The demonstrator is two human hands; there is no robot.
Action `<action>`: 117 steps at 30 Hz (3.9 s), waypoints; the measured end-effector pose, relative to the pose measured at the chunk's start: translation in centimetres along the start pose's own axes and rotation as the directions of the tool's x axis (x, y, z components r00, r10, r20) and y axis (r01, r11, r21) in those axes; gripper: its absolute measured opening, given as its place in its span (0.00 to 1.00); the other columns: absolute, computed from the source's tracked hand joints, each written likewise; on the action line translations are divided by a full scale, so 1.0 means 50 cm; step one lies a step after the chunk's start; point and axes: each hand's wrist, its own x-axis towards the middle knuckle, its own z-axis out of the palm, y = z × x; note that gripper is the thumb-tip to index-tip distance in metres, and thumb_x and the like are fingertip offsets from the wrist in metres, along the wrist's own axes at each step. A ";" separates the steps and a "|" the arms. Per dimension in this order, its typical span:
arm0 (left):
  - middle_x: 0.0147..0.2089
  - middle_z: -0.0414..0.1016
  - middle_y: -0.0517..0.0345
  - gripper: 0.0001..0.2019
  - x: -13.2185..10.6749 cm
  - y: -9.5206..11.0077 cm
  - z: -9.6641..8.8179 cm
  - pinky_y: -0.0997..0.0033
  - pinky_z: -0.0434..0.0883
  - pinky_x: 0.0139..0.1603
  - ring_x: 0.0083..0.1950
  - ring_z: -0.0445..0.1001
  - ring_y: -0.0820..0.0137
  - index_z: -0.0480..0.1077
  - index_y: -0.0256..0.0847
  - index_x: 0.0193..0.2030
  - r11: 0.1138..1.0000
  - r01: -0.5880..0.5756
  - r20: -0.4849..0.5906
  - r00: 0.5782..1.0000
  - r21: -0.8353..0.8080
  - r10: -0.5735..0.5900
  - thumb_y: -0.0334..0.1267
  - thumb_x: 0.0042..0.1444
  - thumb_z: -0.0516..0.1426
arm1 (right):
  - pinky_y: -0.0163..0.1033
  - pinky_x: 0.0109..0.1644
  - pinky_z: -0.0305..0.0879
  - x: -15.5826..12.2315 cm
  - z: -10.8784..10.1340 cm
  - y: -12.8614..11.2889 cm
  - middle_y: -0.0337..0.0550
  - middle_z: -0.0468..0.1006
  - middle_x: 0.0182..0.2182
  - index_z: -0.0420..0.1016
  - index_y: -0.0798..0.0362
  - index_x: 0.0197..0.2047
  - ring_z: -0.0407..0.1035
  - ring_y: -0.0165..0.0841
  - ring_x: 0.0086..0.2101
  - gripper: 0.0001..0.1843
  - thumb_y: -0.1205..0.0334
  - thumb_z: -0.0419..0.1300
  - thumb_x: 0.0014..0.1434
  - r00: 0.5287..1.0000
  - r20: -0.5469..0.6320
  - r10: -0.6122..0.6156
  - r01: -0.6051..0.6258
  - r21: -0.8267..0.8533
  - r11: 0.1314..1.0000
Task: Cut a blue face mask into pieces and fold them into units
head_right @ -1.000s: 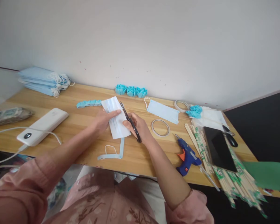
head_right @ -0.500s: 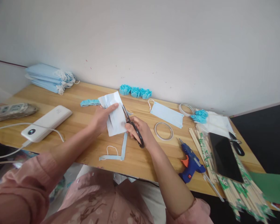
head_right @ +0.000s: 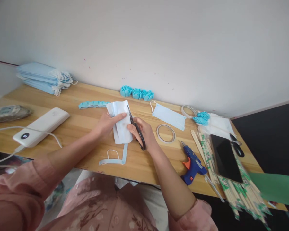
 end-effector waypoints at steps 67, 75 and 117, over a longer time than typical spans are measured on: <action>0.37 0.81 0.52 0.19 0.005 0.001 -0.001 0.65 0.75 0.41 0.36 0.77 0.65 0.76 0.35 0.36 0.997 0.037 0.034 0.999 -0.068 -0.035 0.44 0.41 0.71 | 0.33 0.23 0.50 0.005 0.003 0.012 0.31 0.62 0.18 0.70 0.52 0.32 0.54 0.25 0.19 0.22 0.40 0.63 0.54 0.993 -0.117 -0.019 0.013 -0.049 0.999; 0.30 0.74 0.59 0.17 0.019 0.020 -0.015 0.70 0.67 0.36 0.32 0.71 0.71 0.72 0.38 0.33 0.997 -0.068 0.005 0.998 -0.040 0.068 0.49 0.46 0.69 | 0.33 0.23 0.50 0.006 0.005 0.017 0.31 0.62 0.18 0.71 0.53 0.32 0.55 0.24 0.19 0.21 0.42 0.65 0.53 0.993 -0.113 -0.013 0.008 -0.049 0.999; 0.25 0.69 0.63 0.17 0.002 0.017 0.002 0.73 0.63 0.29 0.26 0.65 0.75 0.69 0.38 0.26 0.999 -0.019 0.091 0.996 0.030 0.016 0.45 0.42 0.70 | 0.35 0.27 0.52 0.004 0.004 0.014 0.33 0.61 0.22 0.69 0.52 0.35 0.56 0.27 0.23 0.28 0.31 0.57 0.57 0.996 -0.023 -0.091 0.087 -0.116 0.989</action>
